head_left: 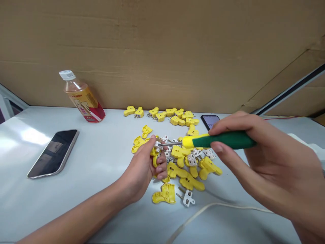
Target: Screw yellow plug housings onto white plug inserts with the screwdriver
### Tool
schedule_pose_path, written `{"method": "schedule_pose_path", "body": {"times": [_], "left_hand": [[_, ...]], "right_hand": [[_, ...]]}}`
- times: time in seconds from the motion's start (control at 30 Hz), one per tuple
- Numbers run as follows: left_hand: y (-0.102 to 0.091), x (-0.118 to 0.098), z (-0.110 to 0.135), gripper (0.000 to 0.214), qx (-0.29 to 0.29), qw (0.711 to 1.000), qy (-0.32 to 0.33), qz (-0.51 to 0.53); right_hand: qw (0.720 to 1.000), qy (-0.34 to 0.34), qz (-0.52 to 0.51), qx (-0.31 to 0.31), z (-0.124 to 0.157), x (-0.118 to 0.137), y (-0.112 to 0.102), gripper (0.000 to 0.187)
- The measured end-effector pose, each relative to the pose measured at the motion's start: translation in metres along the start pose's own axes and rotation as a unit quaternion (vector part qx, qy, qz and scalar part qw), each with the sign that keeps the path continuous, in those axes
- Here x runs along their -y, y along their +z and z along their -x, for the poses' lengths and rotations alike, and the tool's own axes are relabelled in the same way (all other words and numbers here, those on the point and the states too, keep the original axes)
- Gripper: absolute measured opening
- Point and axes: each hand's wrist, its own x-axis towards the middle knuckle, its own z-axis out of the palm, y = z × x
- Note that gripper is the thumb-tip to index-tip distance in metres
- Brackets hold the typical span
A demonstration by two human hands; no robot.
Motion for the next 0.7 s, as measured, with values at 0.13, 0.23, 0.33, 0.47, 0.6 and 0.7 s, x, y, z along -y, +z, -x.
{"method": "schedule_pose_path", "body": {"times": [0.13, 0.23, 0.33, 0.47, 0.6, 0.7], "left_hand": [[0.0010, -0.0003, 0.0008, 0.046, 0.013, 1.000, -0.019, 0.002], [0.0020, -0.0017, 0.0017, 0.048, 0.002, 0.999, -0.035, 0.000], [0.0029, -0.0032, 0.0020, 0.047, -0.008, 0.999, -0.049, -0.004], [0.0024, -0.0030, 0.0016, 0.046, 0.002, 0.999, -0.049, -0.005], [0.0001, -0.0023, 0.0011, 0.044, 0.005, 0.999, -0.049, -0.007], [0.0001, -0.0036, 0.0019, 0.045, -0.001, 0.999, -0.047, -0.016]], "right_hand": [[0.999, 0.027, -0.029, -0.024, -0.0017, 0.0020, 0.0025, 0.008], [0.998, 0.040, 0.054, -0.021, -0.0033, 0.0013, 0.0030, 0.012], [1.000, 0.025, 0.000, -0.011, -0.0012, 0.0016, 0.0022, 0.006], [0.996, 0.035, -0.076, -0.018, -0.0001, 0.0028, 0.0002, 0.019], [0.999, 0.043, 0.010, -0.005, -0.0023, 0.0011, -0.0002, 0.012], [0.998, 0.039, -0.049, -0.023, 0.0004, -0.0013, 0.0011, 0.007]]}}
